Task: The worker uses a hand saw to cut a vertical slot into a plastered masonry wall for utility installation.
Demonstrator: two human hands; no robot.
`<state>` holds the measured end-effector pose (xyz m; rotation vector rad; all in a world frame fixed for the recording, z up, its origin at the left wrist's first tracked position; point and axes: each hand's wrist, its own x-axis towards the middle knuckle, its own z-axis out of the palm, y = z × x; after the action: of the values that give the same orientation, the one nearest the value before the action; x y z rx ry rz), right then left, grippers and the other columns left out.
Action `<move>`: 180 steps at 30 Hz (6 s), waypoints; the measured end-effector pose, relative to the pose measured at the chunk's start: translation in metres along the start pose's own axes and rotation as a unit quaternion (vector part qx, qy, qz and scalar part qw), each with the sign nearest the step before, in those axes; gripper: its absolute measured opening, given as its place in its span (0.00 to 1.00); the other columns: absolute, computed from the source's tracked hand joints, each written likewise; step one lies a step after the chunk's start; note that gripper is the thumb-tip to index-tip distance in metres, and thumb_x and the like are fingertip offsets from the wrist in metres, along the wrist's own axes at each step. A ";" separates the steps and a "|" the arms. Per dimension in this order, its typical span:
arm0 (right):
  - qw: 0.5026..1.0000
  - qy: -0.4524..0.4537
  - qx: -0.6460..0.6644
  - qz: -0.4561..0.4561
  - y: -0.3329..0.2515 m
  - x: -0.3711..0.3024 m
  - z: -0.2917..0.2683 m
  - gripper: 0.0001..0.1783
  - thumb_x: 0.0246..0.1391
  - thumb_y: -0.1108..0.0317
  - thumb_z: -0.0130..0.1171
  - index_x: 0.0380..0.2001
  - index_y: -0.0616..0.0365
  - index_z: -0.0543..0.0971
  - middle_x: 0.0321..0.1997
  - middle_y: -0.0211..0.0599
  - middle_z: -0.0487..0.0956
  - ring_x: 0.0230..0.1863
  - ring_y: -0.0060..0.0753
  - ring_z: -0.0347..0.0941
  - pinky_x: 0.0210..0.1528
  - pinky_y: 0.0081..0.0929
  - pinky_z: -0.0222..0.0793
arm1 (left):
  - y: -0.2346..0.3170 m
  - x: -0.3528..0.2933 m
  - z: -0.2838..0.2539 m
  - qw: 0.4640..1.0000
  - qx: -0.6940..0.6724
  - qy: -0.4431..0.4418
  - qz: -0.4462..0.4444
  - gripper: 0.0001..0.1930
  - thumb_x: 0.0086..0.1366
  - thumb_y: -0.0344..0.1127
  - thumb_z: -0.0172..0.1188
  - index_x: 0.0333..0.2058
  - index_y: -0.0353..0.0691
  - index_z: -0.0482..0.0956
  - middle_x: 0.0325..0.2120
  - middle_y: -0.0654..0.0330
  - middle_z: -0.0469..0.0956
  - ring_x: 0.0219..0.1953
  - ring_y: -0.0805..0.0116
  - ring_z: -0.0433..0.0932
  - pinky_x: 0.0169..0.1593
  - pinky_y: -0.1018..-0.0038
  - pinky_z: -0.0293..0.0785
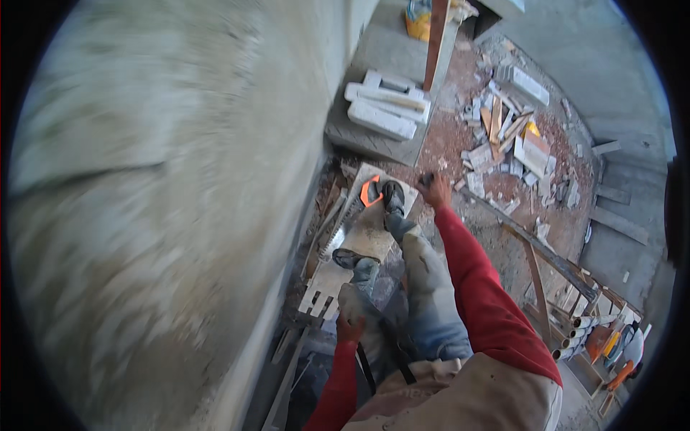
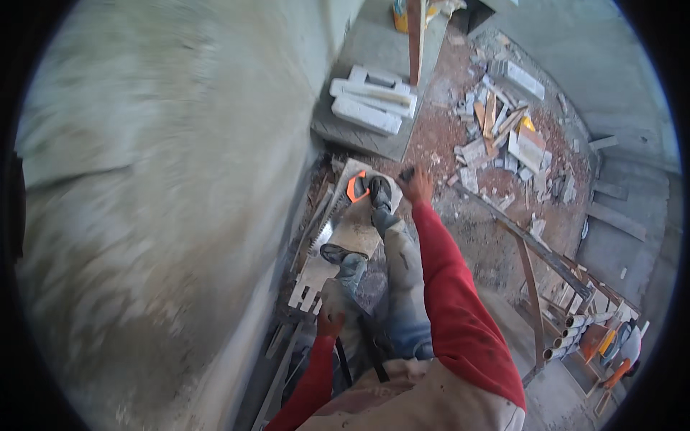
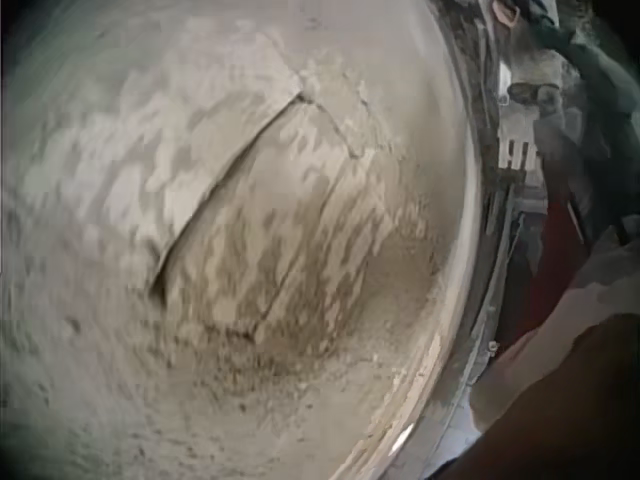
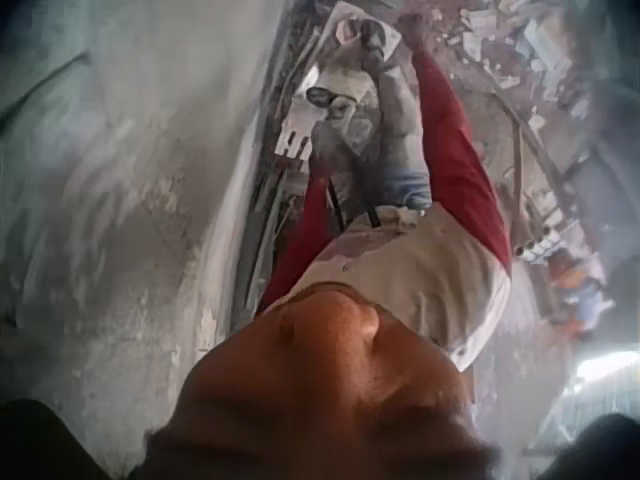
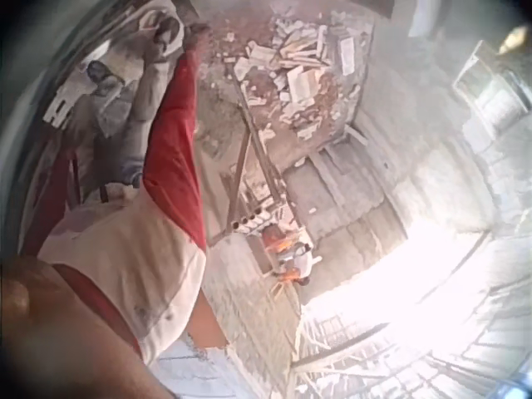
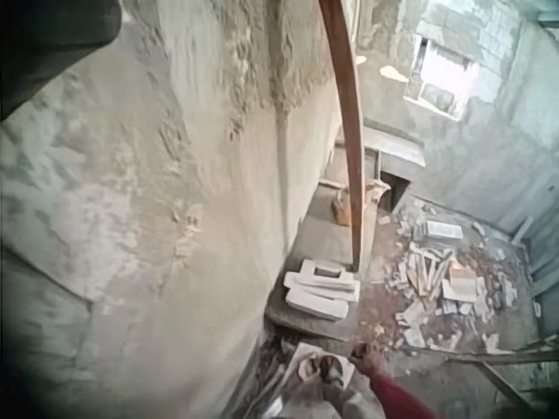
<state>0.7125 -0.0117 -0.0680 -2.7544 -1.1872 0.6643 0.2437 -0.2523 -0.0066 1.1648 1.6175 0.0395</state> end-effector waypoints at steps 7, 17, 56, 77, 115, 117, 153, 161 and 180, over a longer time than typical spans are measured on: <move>0.994 0.077 -0.045 -0.066 -0.038 0.187 0.097 0.42 0.46 0.47 0.71 0.60 0.53 0.66 0.59 0.49 0.71 0.60 0.62 0.66 0.60 0.53 0.65 | 0.046 0.025 0.044 0.985 0.124 0.090 -0.077 0.45 0.50 0.45 0.72 0.63 0.35 0.61 0.59 0.40 0.66 0.61 0.40 0.65 0.63 0.52 0.64; 0.927 0.292 0.002 -0.234 -0.089 0.191 0.158 0.41 0.49 0.45 0.69 0.60 0.56 0.67 0.57 0.45 0.71 0.60 0.53 0.64 0.62 0.50 0.55 | 0.084 0.014 0.045 0.968 0.180 0.103 -0.141 0.42 0.50 0.39 0.70 0.63 0.40 0.62 0.53 0.45 0.70 0.57 0.42 0.68 0.60 0.52 0.65; 0.965 0.018 0.146 -0.218 0.049 -0.230 -0.204 0.14 0.47 0.60 0.70 0.27 0.59 0.78 0.27 0.49 0.79 0.32 0.58 0.78 0.35 0.47 0.73 | 0.395 0.013 -0.088 0.870 -0.106 0.274 0.396 0.37 0.60 0.46 0.68 0.61 0.35 0.63 0.55 0.46 0.69 0.56 0.49 0.70 0.59 0.58 0.66; 0.849 -0.059 0.450 -0.272 -0.119 -0.095 -0.305 0.20 0.54 0.59 0.68 0.19 0.60 0.71 0.17 0.29 0.69 0.24 0.19 0.64 0.27 0.27 0.63 | 0.695 -0.003 -0.163 0.791 -0.251 0.364 0.423 0.34 0.59 0.37 0.69 0.59 0.38 0.59 0.25 0.66 0.69 0.26 0.76 0.67 0.31 0.74 0.66; 0.872 -0.010 0.327 -0.365 -0.171 -0.043 -0.351 0.19 0.55 0.58 0.66 0.24 0.62 0.72 0.19 0.53 0.74 0.20 0.54 0.73 0.25 0.40 0.68 | 0.774 0.014 -0.291 0.378 0.332 0.469 0.726 0.18 0.48 0.40 0.68 0.11 0.49 0.66 0.14 0.70 0.63 0.22 0.70 0.66 0.37 0.68 0.59; 0.843 0.048 0.347 -0.408 -0.170 -0.042 -0.347 0.19 0.55 0.59 0.66 0.24 0.62 0.72 0.19 0.53 0.73 0.22 0.61 0.74 0.25 0.42 0.68 | 0.775 0.019 -0.288 0.381 0.318 0.472 0.729 0.17 0.48 0.39 0.67 0.11 0.49 0.66 0.14 0.69 0.62 0.21 0.70 0.65 0.36 0.68 0.57; 0.892 -0.031 0.227 -0.389 -0.153 -0.039 -0.365 0.19 0.57 0.56 0.64 0.27 0.61 0.71 0.19 0.58 0.75 0.27 0.68 0.76 0.24 0.51 0.68 | 0.779 0.027 -0.283 0.396 0.254 0.468 0.748 0.14 0.50 0.34 0.59 0.11 0.47 0.65 0.13 0.68 0.58 0.18 0.70 0.60 0.30 0.70 0.51; 0.874 -0.028 0.283 -0.394 -0.108 -0.059 -0.321 0.16 0.57 0.59 0.62 0.27 0.61 0.71 0.20 0.56 0.76 0.25 0.66 0.76 0.25 0.50 0.70 | 0.734 0.065 -0.232 0.468 0.219 0.440 0.734 0.15 0.51 0.32 0.57 0.10 0.47 0.63 0.13 0.68 0.56 0.17 0.71 0.59 0.24 0.71 0.48; 0.883 -0.011 0.284 -0.373 -0.172 -0.039 -0.356 0.17 0.58 0.61 0.63 0.26 0.62 0.71 0.19 0.57 0.74 0.23 0.65 0.74 0.23 0.48 0.65 | 0.769 0.025 -0.295 0.406 0.242 0.447 0.760 0.14 0.51 0.34 0.59 0.11 0.49 0.66 0.14 0.68 0.61 0.18 0.71 0.64 0.30 0.72 0.55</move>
<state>0.7197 0.1188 0.3073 -1.6351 -1.5828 0.7658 0.5224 0.3135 0.5231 3.0793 0.5509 1.7325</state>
